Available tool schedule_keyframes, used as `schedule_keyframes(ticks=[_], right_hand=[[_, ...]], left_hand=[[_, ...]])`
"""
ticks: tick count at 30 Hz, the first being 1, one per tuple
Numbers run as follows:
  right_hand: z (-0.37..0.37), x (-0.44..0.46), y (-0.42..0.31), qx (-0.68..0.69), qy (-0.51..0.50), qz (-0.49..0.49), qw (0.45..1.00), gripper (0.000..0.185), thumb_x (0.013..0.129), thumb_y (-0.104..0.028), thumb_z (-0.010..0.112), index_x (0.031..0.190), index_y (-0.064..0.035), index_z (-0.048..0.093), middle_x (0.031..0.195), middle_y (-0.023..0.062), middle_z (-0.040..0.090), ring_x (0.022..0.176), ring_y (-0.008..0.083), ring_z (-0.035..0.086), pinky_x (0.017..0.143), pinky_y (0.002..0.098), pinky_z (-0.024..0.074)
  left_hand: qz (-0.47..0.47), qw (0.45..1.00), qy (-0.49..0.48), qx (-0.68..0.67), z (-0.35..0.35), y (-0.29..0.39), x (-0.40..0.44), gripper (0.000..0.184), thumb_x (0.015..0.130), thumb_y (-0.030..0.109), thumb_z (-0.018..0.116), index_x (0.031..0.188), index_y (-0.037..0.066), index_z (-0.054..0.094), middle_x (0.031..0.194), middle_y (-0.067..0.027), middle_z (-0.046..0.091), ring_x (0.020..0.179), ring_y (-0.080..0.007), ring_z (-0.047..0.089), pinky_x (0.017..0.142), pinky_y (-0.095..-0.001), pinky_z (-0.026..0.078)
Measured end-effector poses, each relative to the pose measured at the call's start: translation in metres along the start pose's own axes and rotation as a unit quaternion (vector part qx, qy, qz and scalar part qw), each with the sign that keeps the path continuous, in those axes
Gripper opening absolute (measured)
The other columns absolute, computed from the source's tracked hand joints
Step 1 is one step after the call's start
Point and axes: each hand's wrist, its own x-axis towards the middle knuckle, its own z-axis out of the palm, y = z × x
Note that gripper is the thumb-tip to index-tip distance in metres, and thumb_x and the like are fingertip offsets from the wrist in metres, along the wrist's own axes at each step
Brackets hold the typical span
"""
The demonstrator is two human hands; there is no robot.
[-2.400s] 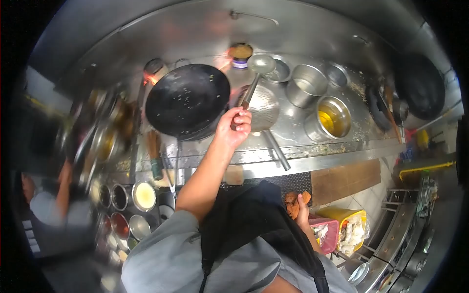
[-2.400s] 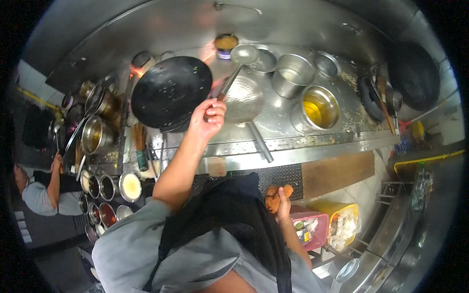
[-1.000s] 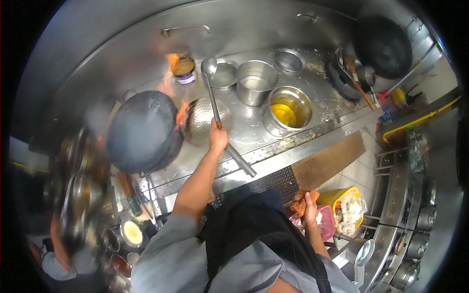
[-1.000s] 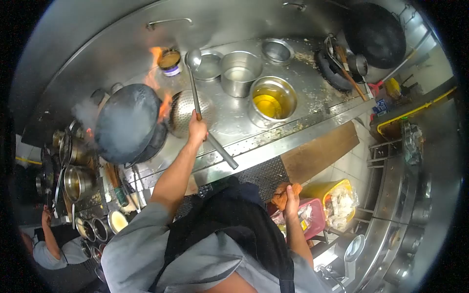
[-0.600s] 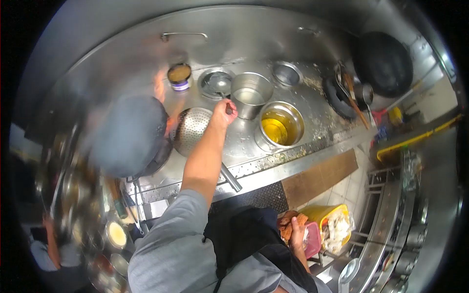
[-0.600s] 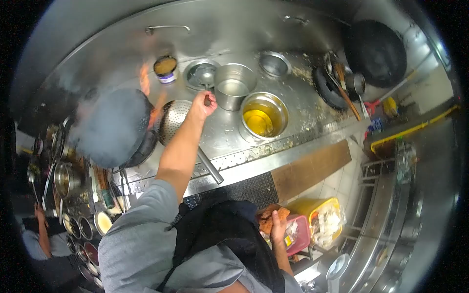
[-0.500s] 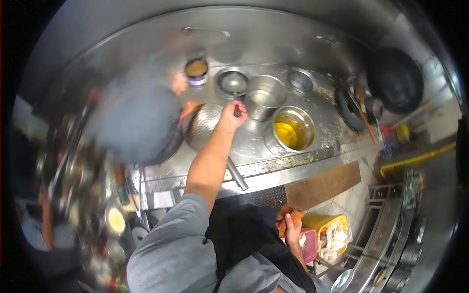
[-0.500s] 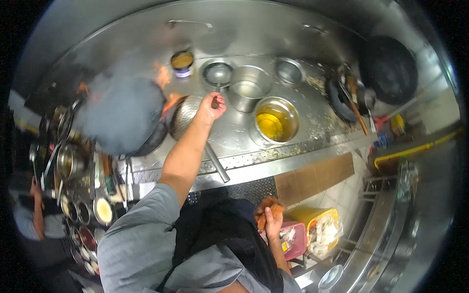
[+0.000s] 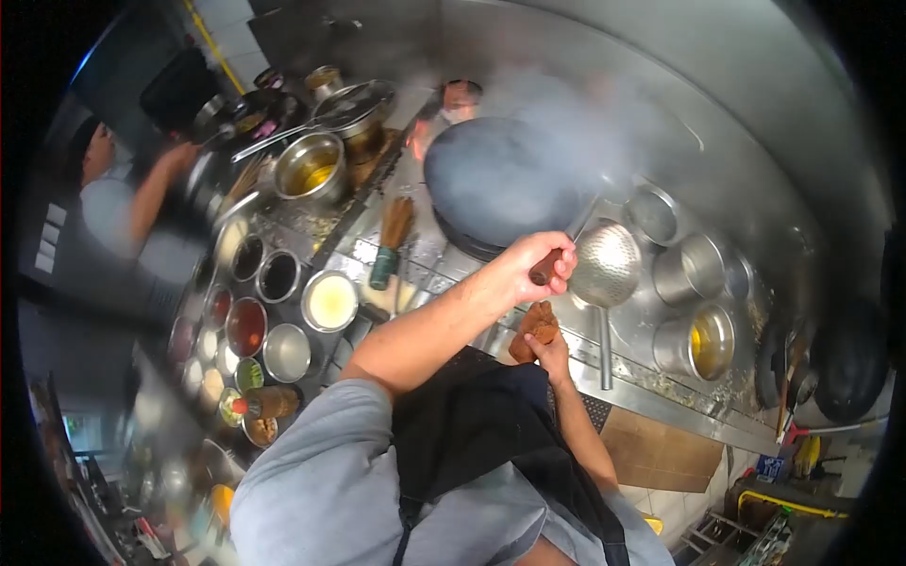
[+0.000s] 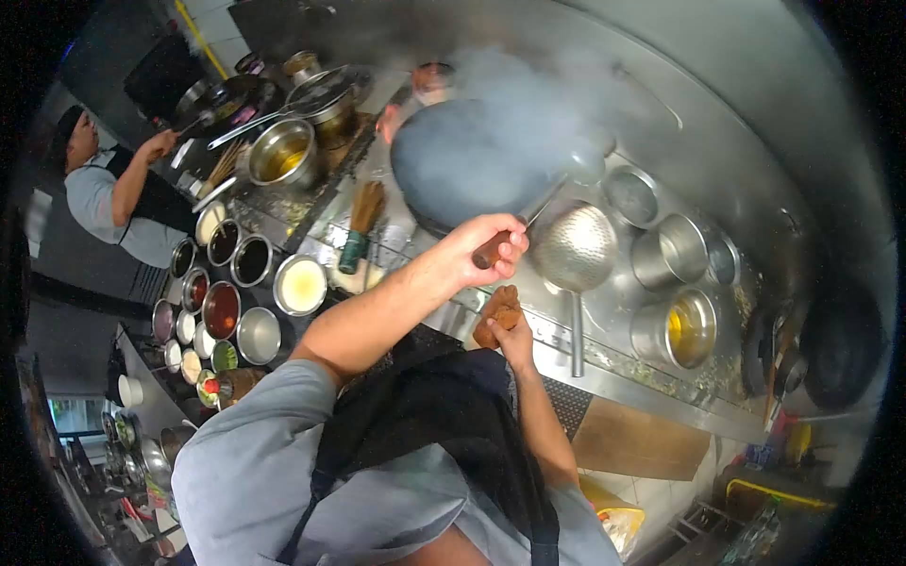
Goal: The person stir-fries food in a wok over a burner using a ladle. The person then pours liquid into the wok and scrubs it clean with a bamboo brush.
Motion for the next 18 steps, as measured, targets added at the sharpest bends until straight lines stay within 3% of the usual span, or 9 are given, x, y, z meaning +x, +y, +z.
schedule_keyframes(ticks=[3,4,5,8,11,12,14,15,18], right_hand=[[0.04,0.024,0.098,-0.055,-0.054,-0.071,0.994,0.062,0.078,-0.017,0.079,0.13,0.0043,0.052,0.124,0.0181,0.063,0.111,0.0236,0.061,0.097,0.0345,0.0457],[0.022,0.041,0.177,-0.192,-0.108,0.051,0.974,0.075,0.073,-0.018,0.083,0.134,0.0067,0.047,0.125,0.0248,0.058,0.117,0.0325,0.056,0.103,0.0392,0.0414],[0.038,0.033,0.154,-0.195,-0.116,0.054,0.973,0.075,0.073,-0.018,0.083,0.134,0.0067,0.047,0.125,0.0248,0.058,0.117,0.0325,0.056,0.103,0.0392,0.0414],[0.075,-0.003,0.046,-0.397,0.213,-0.109,0.886,0.075,0.072,-0.018,0.082,0.132,0.0101,0.046,0.119,0.0302,0.054,0.117,0.0428,0.049,0.101,0.0465,0.0401],[0.113,0.021,0.016,-0.425,0.242,-0.223,0.843,0.062,0.076,-0.018,0.078,0.127,0.0069,0.053,0.118,0.0242,0.06,0.103,0.0377,0.061,0.09,0.0424,0.0492],[0.147,0.033,-0.01,-0.386,0.162,-0.082,0.905,0.051,0.078,-0.017,0.076,0.122,0.0009,0.059,0.113,0.0197,0.064,0.101,0.0337,0.063,0.087,0.0403,0.0509],[0.212,0.077,0.015,-0.275,0.011,-0.178,0.945,0.042,0.082,-0.022,0.071,0.118,-0.0022,0.063,0.11,0.0215,0.065,0.098,0.0343,0.065,0.086,0.0404,0.0511],[0.251,0.097,0.008,-0.26,-0.072,-0.083,0.959,0.044,0.084,-0.028,0.07,0.119,-0.0035,0.062,0.11,0.0216,0.065,0.098,0.0357,0.065,0.089,0.0399,0.0507],[0.347,0.136,-0.008,-0.362,-0.161,-0.009,0.918,0.084,0.082,-0.038,0.072,0.145,-0.0006,0.031,0.112,0.0263,0.064,0.103,0.0384,0.064,0.094,0.0431,0.0487]], left_hand=[[0.019,0.997,0.039,0.059,-0.041,0.035,-0.059,0.013,0.088,0.011,0.056,0.077,0.014,0.048,0.063,0.0034,0.05,0.05,-0.0073,0.046,0.044,-0.0252,0.032],[0.019,0.992,0.06,0.107,-0.06,0.048,-0.076,0.01,0.089,0.01,0.055,0.088,0.014,0.047,0.066,0.0028,0.05,0.049,-0.0075,0.046,0.041,-0.0255,0.032],[0.017,0.985,0.082,0.152,-0.077,0.061,-0.092,0.014,0.09,0.008,0.055,0.098,0.013,0.045,0.069,0.0022,0.051,0.048,-0.0077,0.046,0.037,-0.0258,0.033],[0.012,0.952,0.153,0.263,-0.116,0.097,-0.139,0.034,0.088,0.004,0.055,0.119,0.01,0.045,0.068,-0.0004,0.052,0.045,-0.0084,0.047,0.034,-0.0257,0.036],[0.015,0.915,0.175,0.363,-0.146,0.127,-0.18,0.046,0.086,0.002,0.054,0.13,0.007,0.043,0.067,-0.0006,0.052,0.043,-0.0088,0.047,0.035,-0.0252,0.037],[0.022,0.888,0.186,0.419,-0.15,0.136,-0.191,0.054,0.085,0.002,0.053,0.137,0.005,0.041,0.066,-0.0003,0.052,0.042,-0.0091,0.047,0.036,-0.0253,0.038],[0.043,0.863,0.206,0.459,-0.159,0.146,-0.21,0.061,0.084,0.002,0.053,0.143,0.005,0.038,0.066,-0.0004,0.052,0.042,-0.0093,0.048,0.037,-0.0252,0.038],[0.067,0.835,0.226,0.498,-0.162,0.148,-0.219,0.068,0.082,0.002,0.052,0.148,0.005,0.034,0.067,-0.0006,0.053,0.042,-0.0095,0.048,0.037,-0.0251,0.038],[0.077,0.786,0.255,0.558,-0.155,0.157,-0.242,0.079,0.081,0.006,0.055,0.154,0.007,0.024,0.068,-0.005,0.055,0.043,-0.0134,0.05,0.036,-0.0305,0.038]])
